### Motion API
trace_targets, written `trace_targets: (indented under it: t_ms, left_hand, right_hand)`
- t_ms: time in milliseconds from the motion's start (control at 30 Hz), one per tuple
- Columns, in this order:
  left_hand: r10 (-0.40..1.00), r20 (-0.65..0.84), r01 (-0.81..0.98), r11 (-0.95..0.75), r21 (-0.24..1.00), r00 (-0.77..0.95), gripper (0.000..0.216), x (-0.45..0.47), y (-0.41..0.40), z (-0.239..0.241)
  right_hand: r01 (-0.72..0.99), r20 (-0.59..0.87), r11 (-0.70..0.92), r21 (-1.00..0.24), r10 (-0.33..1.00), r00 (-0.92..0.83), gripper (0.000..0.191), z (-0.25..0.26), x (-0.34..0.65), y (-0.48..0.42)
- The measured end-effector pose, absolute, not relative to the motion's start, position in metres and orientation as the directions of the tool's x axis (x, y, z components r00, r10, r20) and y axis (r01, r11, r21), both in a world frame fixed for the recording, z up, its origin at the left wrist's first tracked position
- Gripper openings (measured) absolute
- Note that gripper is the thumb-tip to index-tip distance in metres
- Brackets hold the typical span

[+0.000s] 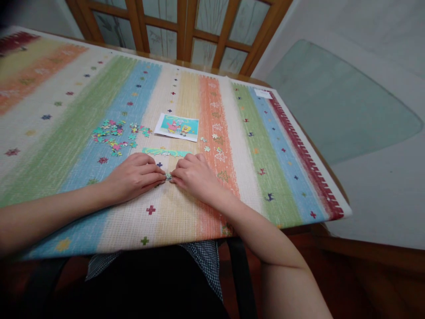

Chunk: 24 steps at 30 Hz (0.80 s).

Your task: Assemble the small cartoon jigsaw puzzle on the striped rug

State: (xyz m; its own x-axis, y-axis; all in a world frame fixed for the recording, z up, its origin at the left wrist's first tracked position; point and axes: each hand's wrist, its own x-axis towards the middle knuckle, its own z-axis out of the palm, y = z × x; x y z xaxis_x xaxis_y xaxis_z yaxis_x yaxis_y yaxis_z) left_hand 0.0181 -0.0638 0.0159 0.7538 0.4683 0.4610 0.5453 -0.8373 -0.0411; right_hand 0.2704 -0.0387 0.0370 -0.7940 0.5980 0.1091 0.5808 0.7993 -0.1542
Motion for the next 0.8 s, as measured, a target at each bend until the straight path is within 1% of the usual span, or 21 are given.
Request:
trace_targets:
  t_ms: [100,200,300,400,467,567,667,800]
  left_hand:
    - [0.482,0.454,0.559,-0.828,-0.044,0.750,0.015,0.021,-0.063,0.016]
    - [0.498,0.453,0.569,-0.822,-0.024,0.739,0.019,0.022,-0.062,0.015]
    - [0.497,0.456,0.560,-0.828,-0.005,0.739,0.023,0.022,-0.061,0.014]
    - [0.491,0.462,0.551,-0.835,0.007,0.738,0.025,0.021,-0.061,0.013]
    - [0.492,0.462,0.552,-0.834,0.006,0.738,0.025,0.021,-0.061,0.014]
    - [0.496,0.452,0.556,-0.831,-0.001,0.742,0.023,0.021,-0.061,0.014]
    - [0.497,0.443,0.554,-0.832,0.000,0.746,0.023,0.021,-0.061,0.013]
    - [0.487,0.455,0.542,-0.840,0.011,0.745,0.023,0.021,-0.060,0.012]
  right_hand:
    - [0.581,0.123,0.798,-0.159,0.600,-0.790,0.017,0.038,0.274,-0.036]
    - [0.627,0.175,0.759,-0.176,0.651,-0.738,0.016,0.040,0.287,-0.024]
    - [0.724,0.245,0.662,-0.196,0.748,-0.617,0.015,0.040,0.310,-0.003]
    - [0.814,0.312,0.533,-0.233,0.833,-0.456,0.020,0.035,0.335,0.022]
    - [0.865,0.324,0.443,-0.237,0.875,-0.360,0.024,0.029,0.349,0.037]
    - [0.903,0.323,0.365,-0.227,0.903,-0.284,0.028,0.020,0.361,0.053]
    - [0.918,0.309,0.322,-0.231,0.919,-0.245,0.029,0.012,0.366,0.063]
    - [0.921,0.295,0.304,-0.242,0.928,-0.228,0.029,0.005,0.369,0.072]
